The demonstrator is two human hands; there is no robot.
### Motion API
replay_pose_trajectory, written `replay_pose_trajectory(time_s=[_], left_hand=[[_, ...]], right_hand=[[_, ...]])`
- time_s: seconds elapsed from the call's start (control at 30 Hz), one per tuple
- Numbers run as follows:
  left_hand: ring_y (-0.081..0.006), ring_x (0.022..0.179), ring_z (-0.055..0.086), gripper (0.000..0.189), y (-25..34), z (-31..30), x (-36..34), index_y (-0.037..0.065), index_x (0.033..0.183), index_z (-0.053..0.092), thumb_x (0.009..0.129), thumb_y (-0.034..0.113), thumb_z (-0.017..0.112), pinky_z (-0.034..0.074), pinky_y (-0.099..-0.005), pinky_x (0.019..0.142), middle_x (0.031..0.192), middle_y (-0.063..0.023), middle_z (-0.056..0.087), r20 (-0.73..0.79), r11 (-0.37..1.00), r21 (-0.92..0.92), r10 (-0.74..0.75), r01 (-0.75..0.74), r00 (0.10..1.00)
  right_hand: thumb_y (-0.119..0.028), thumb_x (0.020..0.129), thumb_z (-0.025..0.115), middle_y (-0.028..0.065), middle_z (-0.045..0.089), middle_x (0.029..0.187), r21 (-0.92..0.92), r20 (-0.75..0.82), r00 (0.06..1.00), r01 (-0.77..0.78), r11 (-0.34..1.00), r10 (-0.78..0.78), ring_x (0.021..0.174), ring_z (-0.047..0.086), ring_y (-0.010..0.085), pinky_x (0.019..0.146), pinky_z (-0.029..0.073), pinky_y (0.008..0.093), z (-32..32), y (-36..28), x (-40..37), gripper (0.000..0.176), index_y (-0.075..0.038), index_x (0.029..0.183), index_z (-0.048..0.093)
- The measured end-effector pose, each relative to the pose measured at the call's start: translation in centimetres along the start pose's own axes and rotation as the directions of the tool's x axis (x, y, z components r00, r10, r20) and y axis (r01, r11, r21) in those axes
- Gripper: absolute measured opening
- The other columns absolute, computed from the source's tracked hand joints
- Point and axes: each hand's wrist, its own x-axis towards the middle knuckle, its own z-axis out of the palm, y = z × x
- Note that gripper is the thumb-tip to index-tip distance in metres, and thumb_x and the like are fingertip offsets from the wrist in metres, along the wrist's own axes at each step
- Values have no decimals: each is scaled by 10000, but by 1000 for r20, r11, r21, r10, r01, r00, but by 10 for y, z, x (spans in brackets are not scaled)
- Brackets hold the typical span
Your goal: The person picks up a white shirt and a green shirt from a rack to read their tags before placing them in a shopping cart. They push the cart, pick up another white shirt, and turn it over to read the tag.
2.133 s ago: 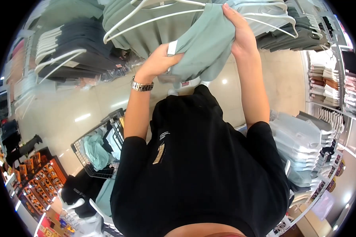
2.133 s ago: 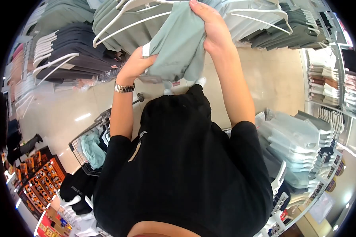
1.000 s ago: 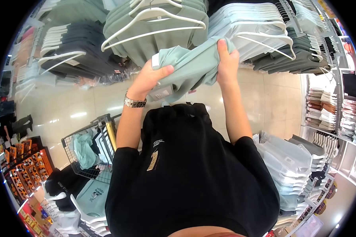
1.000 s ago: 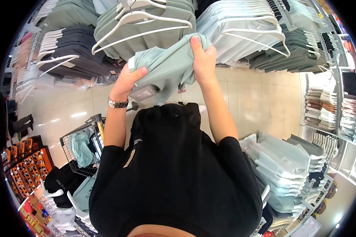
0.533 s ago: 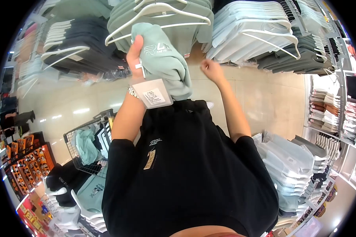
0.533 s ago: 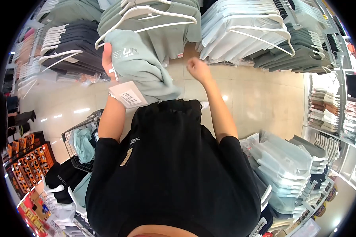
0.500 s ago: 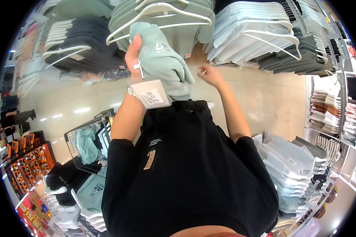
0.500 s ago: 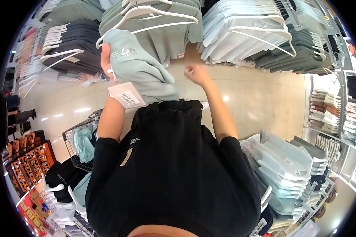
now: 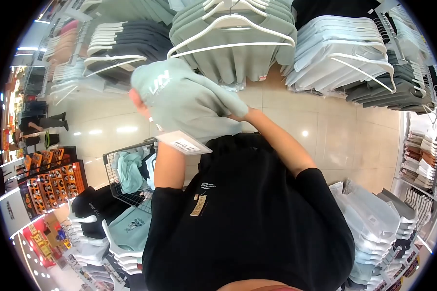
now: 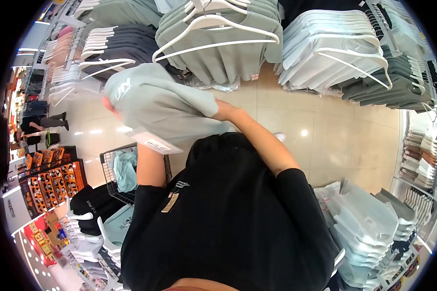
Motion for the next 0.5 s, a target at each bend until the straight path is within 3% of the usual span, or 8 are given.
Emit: replay_pose_trajectory(time_s=[0.03, 0.13, 0.27, 0.33, 0.37, 0.43, 0.47, 0.5], left_hand=[[-302, 1180, 388, 551, 8, 0, -2, 48, 1254, 385, 844, 408, 461, 312, -476, 980, 1264, -159, 423, 15, 993, 97, 72, -73, 997], [-308, 1169, 400, 546, 89, -55, -36, 52, 1266, 370, 869, 424, 410, 311, -474, 981, 1263, -170, 420, 15, 978, 151, 142, -143, 990], [-306, 1157, 413, 537, 95, -21, -41, 49, 1273, 365, 890, 425, 367, 312, -472, 976, 1272, -178, 411, 34, 919, 370, 137, -140, 990], [-302, 1143, 429, 555, 85, -5, -36, 46, 1273, 373, 888, 446, 369, 318, -473, 964, 1272, -176, 412, 0, 935, 310, 181, -172, 983], [-302, 1143, 429, 555, 87, -5, -35, 46, 1273, 373, 888, 446, 369, 318, -473, 964, 1272, -176, 412, 1, 935, 308, 182, -174, 983], [-297, 1136, 436, 575, 89, -5, -31, 36, 1264, 387, 879, 463, 383, 326, -452, 958, 1257, -173, 430, 81, 975, 221, 18, -36, 997], [-297, 1136, 436, 575, 89, -4, -31, 36, 1264, 387, 879, 463, 383, 326, -452, 958, 1257, -173, 430, 81, 976, 215, 21, -38, 996], [-296, 1134, 438, 580, 85, 4, -25, 26, 1257, 391, 876, 463, 392, 330, -440, 958, 1246, -175, 439, 88, 994, 23, -111, 109, 990]], right_hand=[[-265, 719, 613, 118, 543, 1093, 3, 196, 973, -124, 992, 121, 1073, 446, 291, 919, 371, 343, -13, -16, 0, 438, -63, 1098, 524], [-213, 705, 613, 93, 572, 974, -169, 195, 981, 18, 986, 15, 989, 476, 286, 854, 398, 369, -7, 16, 2, 285, -42, 931, 579], [-176, 677, 648, 126, 576, 956, -144, 267, 959, -54, 988, 91, 985, 492, 296, 857, 396, 380, -43, 27, -19, 279, -38, 914, 597], [-193, 697, 608, 117, 590, 855, -318, 199, 972, 181, 931, -121, 857, 542, 286, 784, 423, 381, -62, 10, -35, 172, -30, 751, 606], [-193, 697, 608, 117, 590, 855, -320, 201, 972, 181, 930, -121, 857, 542, 286, 784, 423, 381, -69, 5, -38, 172, -30, 751, 606], [-202, 717, 595, 134, 597, 776, -399, 432, 880, -12, 917, 199, 734, 561, 308, 710, 445, 378, -78, -5, -42, 173, -44, 786, 613], [-202, 717, 595, 134, 597, 776, -403, 434, 878, -14, 915, 204, 734, 561, 308, 710, 445, 378, -80, -6, -42, 173, -44, 786, 613], [-190, 744, 585, 114, 599, 768, -231, 407, 877, -173, 958, 256, 710, 570, 259, 685, 452, 343, -82, -5, -42, 167, -45, 823, 608]])
